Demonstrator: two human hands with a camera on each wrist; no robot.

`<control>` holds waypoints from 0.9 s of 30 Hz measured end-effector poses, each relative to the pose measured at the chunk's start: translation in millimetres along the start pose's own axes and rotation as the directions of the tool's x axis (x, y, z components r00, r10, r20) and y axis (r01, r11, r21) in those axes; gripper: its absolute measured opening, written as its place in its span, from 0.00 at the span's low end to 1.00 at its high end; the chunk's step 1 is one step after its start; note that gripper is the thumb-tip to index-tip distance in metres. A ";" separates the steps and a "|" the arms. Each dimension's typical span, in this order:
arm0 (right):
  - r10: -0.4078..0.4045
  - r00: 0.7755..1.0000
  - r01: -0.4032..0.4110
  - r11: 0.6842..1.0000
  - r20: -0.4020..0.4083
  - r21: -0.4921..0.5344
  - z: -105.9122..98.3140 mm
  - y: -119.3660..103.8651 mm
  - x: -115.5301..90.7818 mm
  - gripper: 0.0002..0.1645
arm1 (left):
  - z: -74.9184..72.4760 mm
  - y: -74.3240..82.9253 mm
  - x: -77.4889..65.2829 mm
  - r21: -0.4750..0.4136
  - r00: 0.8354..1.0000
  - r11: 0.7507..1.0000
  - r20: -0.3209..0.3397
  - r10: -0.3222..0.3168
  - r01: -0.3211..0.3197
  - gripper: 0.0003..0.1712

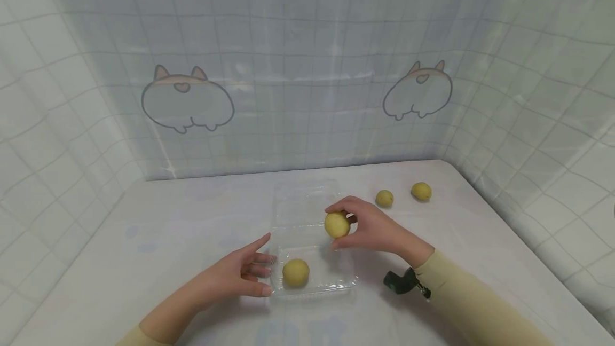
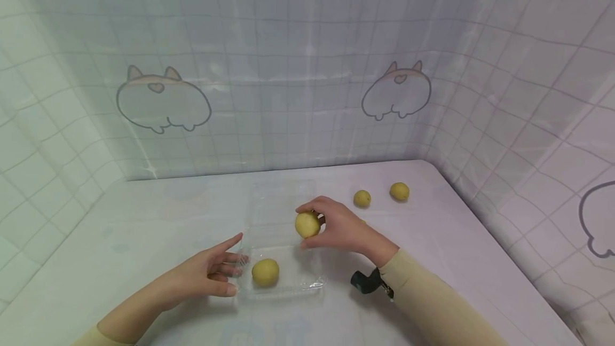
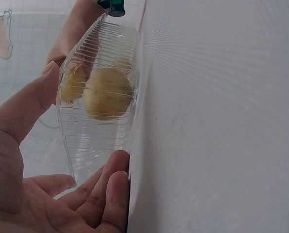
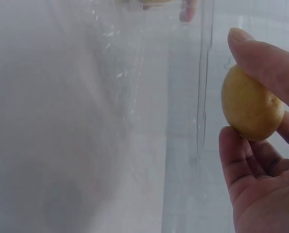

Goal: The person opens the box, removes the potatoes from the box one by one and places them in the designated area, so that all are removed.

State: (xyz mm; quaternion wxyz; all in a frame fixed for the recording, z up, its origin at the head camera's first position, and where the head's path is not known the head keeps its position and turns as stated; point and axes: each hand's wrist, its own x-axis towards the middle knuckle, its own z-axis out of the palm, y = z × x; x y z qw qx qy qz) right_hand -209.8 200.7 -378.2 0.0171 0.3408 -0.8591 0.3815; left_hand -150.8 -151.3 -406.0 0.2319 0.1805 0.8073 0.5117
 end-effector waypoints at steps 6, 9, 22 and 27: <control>0.046 0.998 -0.046 0.999 -0.033 -0.025 -8.1 9.9 -8.3 0.40 | -0.4 -2.1 0.6 -0.001 1.000 1.000 0.010 0.005 -0.005 0.61; 0.062 0.997 -0.064 0.998 -0.049 -0.027 -13.3 13.7 -13.0 0.39 | -0.9 -2.4 0.4 -0.001 1.000 1.000 0.015 0.009 -0.009 0.60; 0.085 0.988 -0.088 0.996 -0.133 -0.014 -46.8 29.1 -41.2 0.38 | 0.6 1.4 -1.6 -0.011 1.000 1.000 0.006 0.012 -0.012 0.60; 0.106 0.983 -0.110 0.994 -0.149 -0.018 -56.7 36.6 -52.2 0.39 | 0.3 1.3 -0.7 -0.016 1.000 1.000 0.003 0.002 -0.002 0.61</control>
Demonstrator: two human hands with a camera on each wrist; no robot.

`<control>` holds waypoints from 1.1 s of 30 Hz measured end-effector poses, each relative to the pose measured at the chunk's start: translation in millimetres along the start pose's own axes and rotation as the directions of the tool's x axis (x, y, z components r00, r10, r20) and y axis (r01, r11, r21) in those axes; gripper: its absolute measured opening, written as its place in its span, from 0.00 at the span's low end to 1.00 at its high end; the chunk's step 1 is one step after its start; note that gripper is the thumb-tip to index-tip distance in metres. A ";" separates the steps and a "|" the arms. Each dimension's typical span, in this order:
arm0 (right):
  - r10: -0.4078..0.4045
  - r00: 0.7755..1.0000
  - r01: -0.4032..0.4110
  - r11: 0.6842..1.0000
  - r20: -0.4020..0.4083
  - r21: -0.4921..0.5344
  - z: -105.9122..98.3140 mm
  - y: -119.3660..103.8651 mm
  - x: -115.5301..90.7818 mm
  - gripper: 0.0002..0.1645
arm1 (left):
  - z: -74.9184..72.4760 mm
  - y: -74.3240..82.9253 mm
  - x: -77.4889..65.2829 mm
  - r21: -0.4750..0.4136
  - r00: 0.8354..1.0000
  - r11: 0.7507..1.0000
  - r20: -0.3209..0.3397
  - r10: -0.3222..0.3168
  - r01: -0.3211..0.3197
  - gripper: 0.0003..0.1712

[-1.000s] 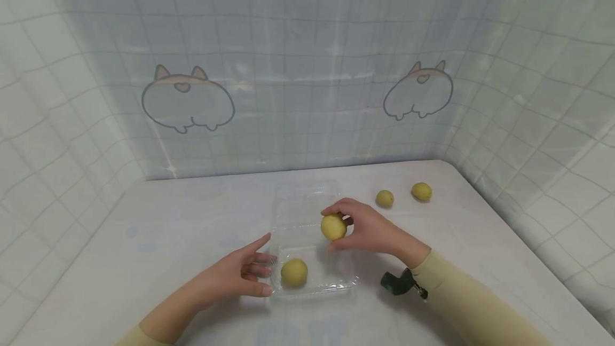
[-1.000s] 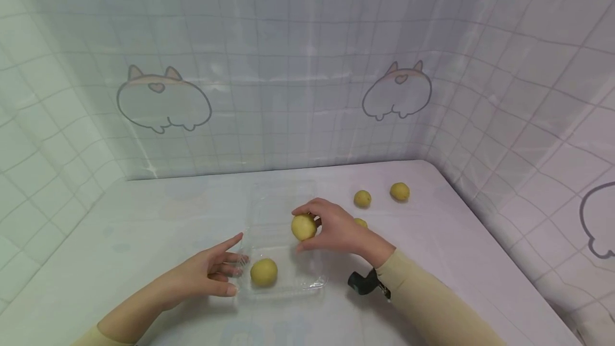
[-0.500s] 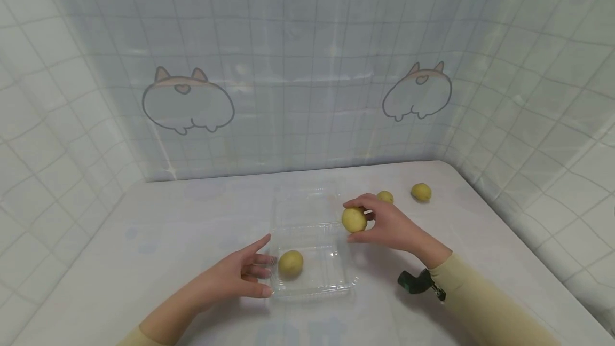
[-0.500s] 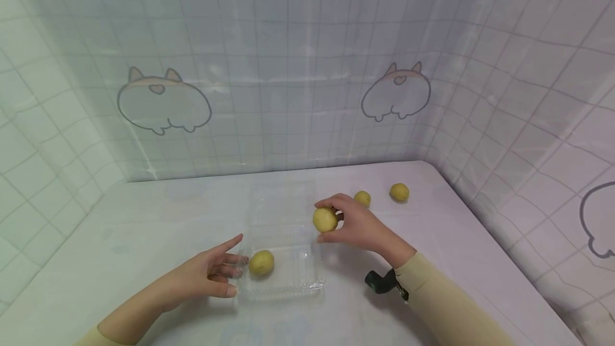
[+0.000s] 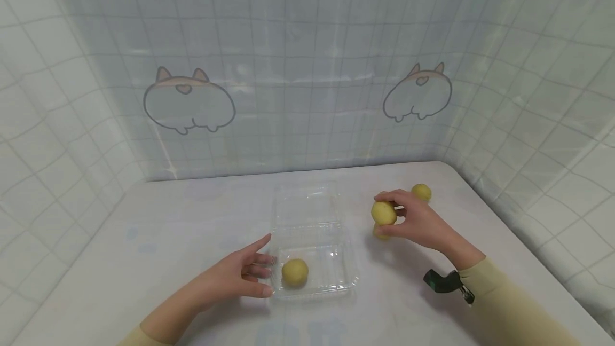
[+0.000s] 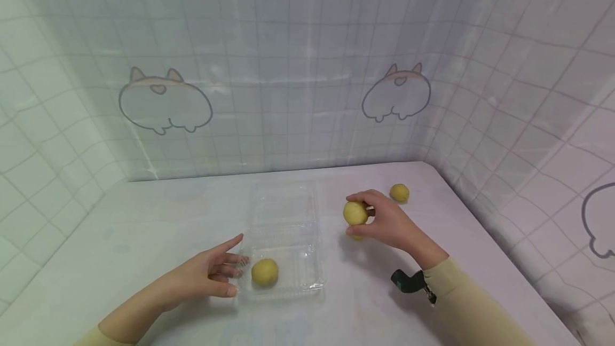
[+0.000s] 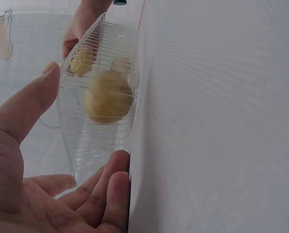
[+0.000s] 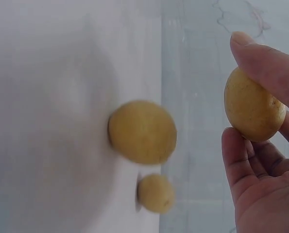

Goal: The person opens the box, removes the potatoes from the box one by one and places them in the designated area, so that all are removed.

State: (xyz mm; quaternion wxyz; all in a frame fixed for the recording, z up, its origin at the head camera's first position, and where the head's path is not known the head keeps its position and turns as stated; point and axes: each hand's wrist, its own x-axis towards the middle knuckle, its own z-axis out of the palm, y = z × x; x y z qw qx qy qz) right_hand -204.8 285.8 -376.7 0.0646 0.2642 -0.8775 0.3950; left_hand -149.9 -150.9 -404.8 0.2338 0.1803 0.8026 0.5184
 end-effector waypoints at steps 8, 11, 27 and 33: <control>0.034 0.998 -0.038 0.996 -0.056 -0.080 -9.6 19.9 -12.8 0.40 | -0.6 -1.8 -0.8 0.005 1.000 1.000 0.000 0.012 -0.012 0.61; 0.058 0.996 -0.064 0.994 -0.073 -0.086 -12.9 26.3 -17.0 0.42 | -1.2 -2.8 0.0 0.002 1.000 1.000 0.001 -0.001 0.001 0.61; 0.127 0.987 -0.136 0.987 -0.099 -0.090 -26.5 53.8 -38.0 0.42 | -2.8 -3.4 -2.0 0.019 1.000 1.000 -0.010 0.001 -0.001 0.61; 0.180 0.979 -0.189 0.978 -0.097 -0.093 -26.7 58.8 -43.3 0.43 | -4.8 -6.2 -1.4 0.022 1.000 1.000 -0.004 -0.013 0.014 0.60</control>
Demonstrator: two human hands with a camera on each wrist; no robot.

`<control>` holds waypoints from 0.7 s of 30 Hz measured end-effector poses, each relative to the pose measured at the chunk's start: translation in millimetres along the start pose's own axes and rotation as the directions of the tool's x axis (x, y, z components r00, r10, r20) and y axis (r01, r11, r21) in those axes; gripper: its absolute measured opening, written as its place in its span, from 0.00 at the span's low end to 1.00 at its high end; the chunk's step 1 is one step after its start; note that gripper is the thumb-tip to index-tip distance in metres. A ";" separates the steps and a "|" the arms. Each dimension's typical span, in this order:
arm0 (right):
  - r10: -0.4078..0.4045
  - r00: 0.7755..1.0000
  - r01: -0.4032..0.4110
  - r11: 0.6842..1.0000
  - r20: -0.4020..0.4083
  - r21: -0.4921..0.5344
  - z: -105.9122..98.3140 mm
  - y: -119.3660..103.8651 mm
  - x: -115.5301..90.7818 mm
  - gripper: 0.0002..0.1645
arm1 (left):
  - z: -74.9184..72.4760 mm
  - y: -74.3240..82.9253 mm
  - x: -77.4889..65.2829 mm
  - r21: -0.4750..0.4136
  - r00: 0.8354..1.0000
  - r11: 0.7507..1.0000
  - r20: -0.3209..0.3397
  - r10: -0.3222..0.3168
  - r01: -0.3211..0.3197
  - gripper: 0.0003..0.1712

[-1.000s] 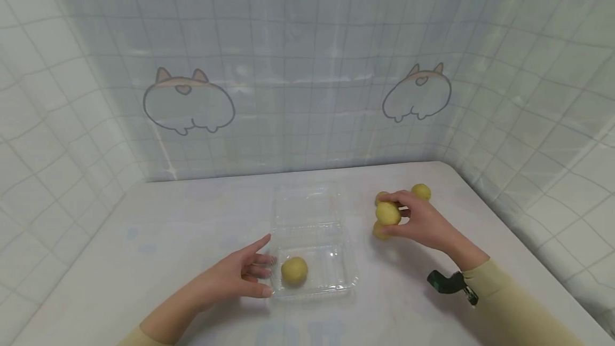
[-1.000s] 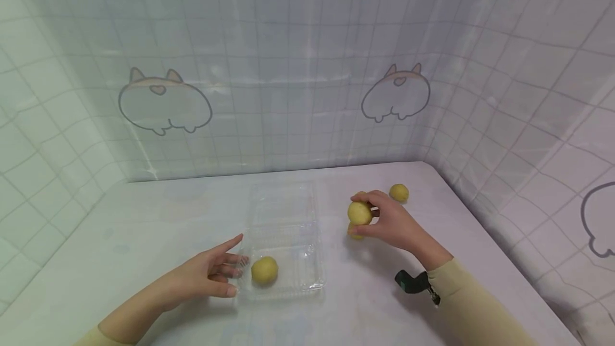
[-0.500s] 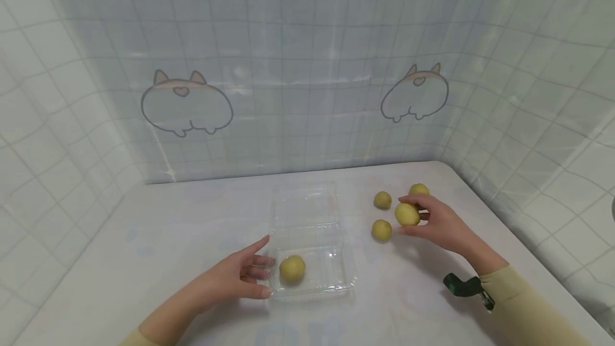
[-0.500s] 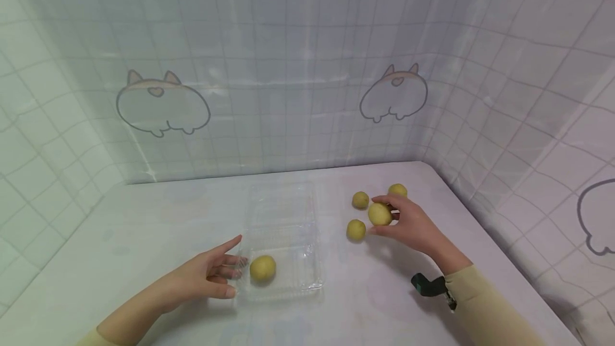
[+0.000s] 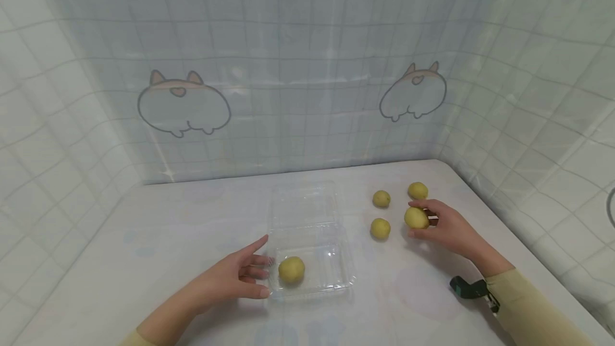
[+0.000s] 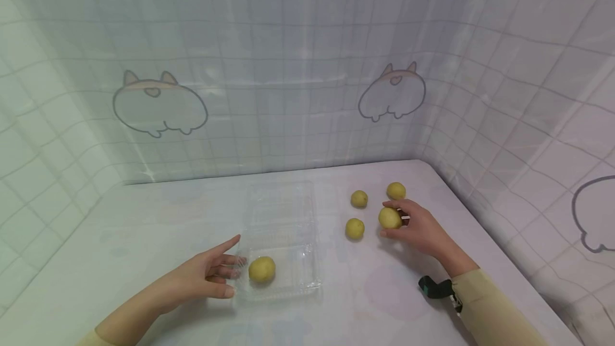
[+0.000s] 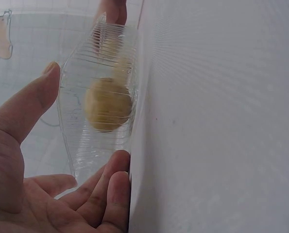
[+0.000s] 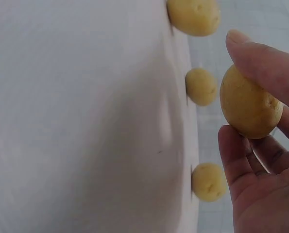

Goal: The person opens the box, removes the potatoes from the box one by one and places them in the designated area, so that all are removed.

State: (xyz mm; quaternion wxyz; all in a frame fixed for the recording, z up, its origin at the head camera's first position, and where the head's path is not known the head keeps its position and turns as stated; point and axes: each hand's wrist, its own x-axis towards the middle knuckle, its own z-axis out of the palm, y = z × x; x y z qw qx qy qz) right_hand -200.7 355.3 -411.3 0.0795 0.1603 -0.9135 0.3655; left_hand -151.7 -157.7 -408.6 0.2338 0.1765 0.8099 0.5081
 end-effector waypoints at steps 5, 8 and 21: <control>0.052 0.999 -0.052 0.999 0.013 -0.004 2.7 6.2 -1.8 0.44 | -0.4 0.6 0.6 -0.005 1.000 1.000 0.004 -0.003 0.003 0.60; 0.071 0.997 -0.071 0.997 0.006 -0.003 3.8 8.9 -2.6 0.44 | -0.5 1.7 0.9 -0.010 1.000 1.000 0.006 0.000 0.000 0.60; 0.129 0.991 -0.128 0.992 0.041 -0.014 8.8 18.0 -7.3 0.46 | -0.4 4.6 -1.5 -0.018 1.000 1.000 0.013 0.004 -0.004 0.60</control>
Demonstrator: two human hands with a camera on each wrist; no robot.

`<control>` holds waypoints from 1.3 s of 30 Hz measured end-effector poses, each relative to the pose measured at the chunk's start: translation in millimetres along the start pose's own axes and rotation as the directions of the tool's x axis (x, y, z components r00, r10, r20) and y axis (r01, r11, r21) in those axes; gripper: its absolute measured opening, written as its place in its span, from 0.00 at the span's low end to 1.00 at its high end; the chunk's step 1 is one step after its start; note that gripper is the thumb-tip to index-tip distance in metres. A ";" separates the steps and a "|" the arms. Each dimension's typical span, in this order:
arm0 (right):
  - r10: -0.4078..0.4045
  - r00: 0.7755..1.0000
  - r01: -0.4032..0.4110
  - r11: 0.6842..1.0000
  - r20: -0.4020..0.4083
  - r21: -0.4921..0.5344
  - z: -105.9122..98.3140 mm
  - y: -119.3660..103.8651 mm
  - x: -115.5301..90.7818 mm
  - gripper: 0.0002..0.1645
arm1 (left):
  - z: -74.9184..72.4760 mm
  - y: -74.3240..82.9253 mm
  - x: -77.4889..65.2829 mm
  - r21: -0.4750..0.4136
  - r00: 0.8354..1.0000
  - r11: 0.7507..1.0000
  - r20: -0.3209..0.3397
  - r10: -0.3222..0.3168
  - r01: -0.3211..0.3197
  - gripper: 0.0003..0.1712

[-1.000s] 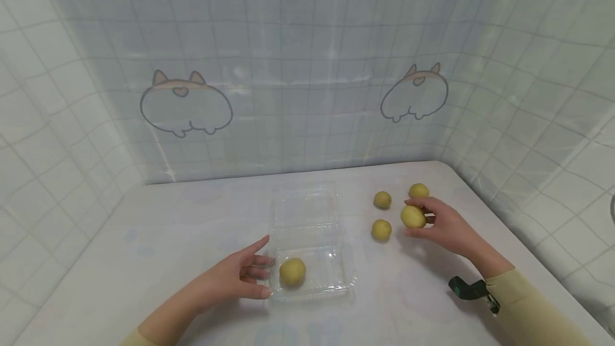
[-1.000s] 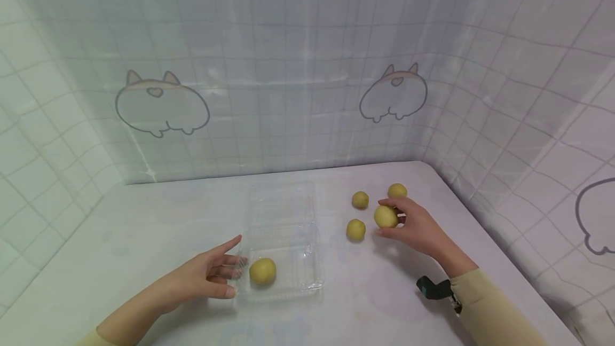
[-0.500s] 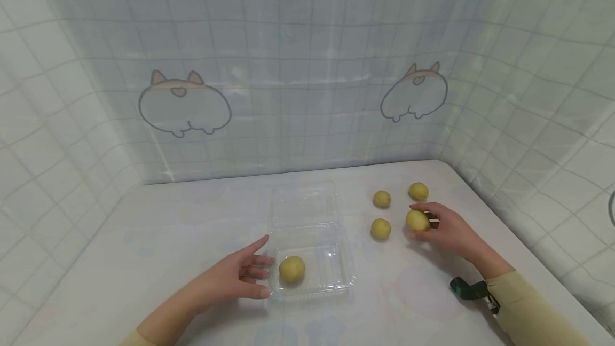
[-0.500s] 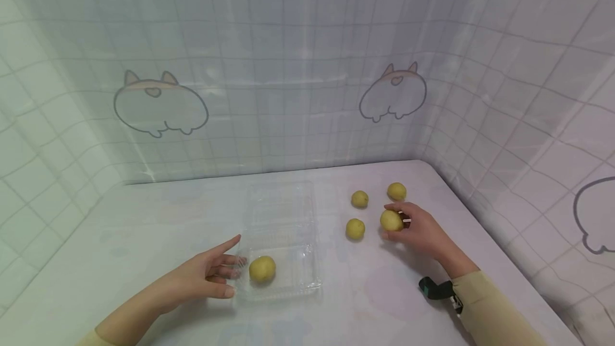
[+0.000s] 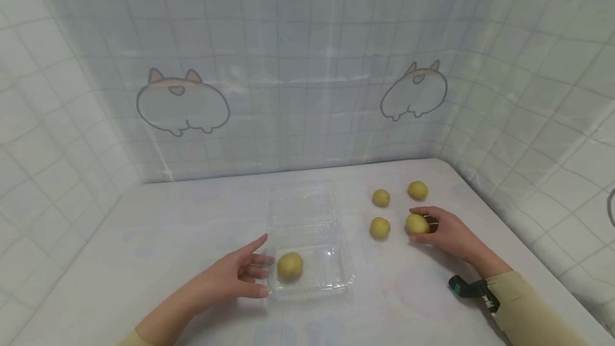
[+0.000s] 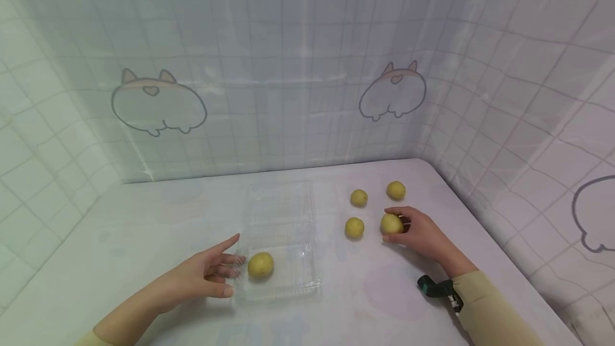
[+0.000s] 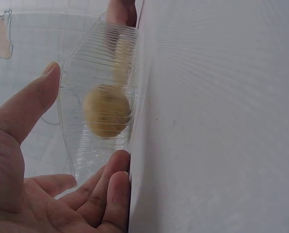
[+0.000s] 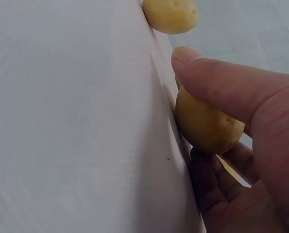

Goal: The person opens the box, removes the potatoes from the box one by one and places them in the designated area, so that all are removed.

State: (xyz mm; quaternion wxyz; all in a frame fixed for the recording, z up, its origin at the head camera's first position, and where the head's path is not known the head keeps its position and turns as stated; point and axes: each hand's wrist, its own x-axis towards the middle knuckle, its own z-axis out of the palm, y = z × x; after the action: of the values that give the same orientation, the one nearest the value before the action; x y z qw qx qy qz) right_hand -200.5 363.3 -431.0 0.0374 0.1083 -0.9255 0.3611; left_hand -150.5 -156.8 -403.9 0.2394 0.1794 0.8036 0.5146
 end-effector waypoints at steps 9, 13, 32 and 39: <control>-0.003 1.000 0.003 1.000 0.006 0.014 0.6 2.4 -0.1 0.49 | 0.2 -0.6 0.8 -0.001 1.000 1.000 -0.006 -0.002 0.002 0.61; -0.002 1.000 0.002 1.000 0.010 0.014 0.9 3.7 0.2 0.50 | 0.2 0.3 0.4 -0.006 1.000 1.000 -0.003 -0.001 0.001 0.60; 0.018 0.999 -0.021 0.996 0.043 0.085 -2.1 10.6 -6.1 0.52 | 3.3 2.7 1.6 -0.001 1.000 1.000 0.003 0.003 -0.003 0.60; -0.011 0.999 0.007 0.994 0.032 0.105 -2.1 10.6 -4.6 0.51 | 2.2 -0.5 2.8 0.002 1.000 1.000 0.000 -0.003 0.003 0.60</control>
State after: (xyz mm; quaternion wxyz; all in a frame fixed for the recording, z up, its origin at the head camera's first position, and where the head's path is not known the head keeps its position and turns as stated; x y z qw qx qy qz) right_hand -198.4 373.1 -437.1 0.0183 0.1202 -0.9052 0.4072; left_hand -151.5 -153.9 -405.7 0.2400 0.1784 0.8042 0.5137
